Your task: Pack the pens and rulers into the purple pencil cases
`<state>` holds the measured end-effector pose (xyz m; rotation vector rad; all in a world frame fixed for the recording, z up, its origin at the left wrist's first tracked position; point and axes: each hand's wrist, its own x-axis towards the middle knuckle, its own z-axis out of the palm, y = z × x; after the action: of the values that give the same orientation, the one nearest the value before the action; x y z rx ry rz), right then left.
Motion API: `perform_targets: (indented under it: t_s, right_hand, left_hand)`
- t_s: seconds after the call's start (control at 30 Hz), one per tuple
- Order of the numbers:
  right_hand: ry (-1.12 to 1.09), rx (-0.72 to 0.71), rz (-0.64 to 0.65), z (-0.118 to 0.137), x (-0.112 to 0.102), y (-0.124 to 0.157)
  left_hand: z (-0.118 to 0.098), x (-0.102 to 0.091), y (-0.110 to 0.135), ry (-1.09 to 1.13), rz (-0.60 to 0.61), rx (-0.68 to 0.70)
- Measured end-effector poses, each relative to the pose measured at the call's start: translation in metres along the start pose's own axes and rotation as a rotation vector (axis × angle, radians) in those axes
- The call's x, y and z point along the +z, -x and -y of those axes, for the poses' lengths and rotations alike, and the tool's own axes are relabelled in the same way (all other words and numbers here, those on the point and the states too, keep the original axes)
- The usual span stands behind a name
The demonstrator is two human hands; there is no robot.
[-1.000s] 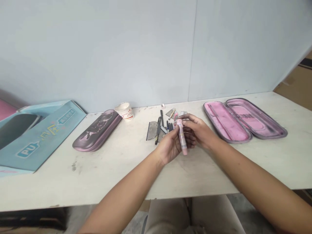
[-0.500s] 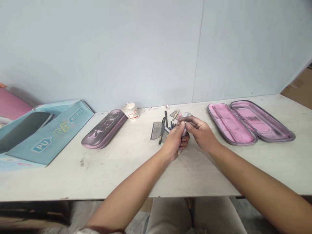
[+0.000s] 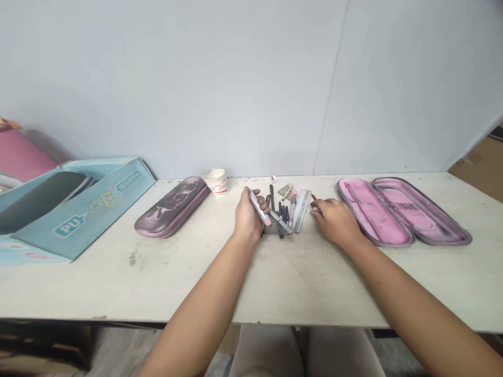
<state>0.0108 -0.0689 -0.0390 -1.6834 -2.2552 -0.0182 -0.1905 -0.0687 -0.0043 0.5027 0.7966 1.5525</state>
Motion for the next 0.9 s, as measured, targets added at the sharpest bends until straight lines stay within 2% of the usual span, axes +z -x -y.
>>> perform_targets:
  t_s: [0.1,0.2,0.33,0.5,0.7,0.9]
  right_hand:
    - [0.062,-0.075,-0.019,0.003,0.004,0.003]
    - [0.006,-0.214,-0.065,0.011,0.005,0.004]
    - [-0.039,-0.412,-0.082,0.033,0.008,0.004]
    - [-0.044,-0.528,-0.038,0.059,0.011,0.003]
    - [0.096,-0.491,0.011,0.068,0.003,-0.001]
    - [0.196,-0.380,0.010,0.093,0.003,0.004]
  left_hand:
    - [0.002,-0.004,-0.006,0.002,-0.031,-0.020]
    - [0.009,-0.006,-0.007,-0.066,0.005,-0.032]
    - [0.017,-0.009,-0.007,-0.147,0.070,-0.018]
    - [0.014,-0.012,-0.008,-0.186,0.055,-0.026]
    - [0.009,-0.012,-0.009,-0.296,0.023,0.019]
    - [0.009,-0.008,-0.003,-0.549,0.050,0.086]
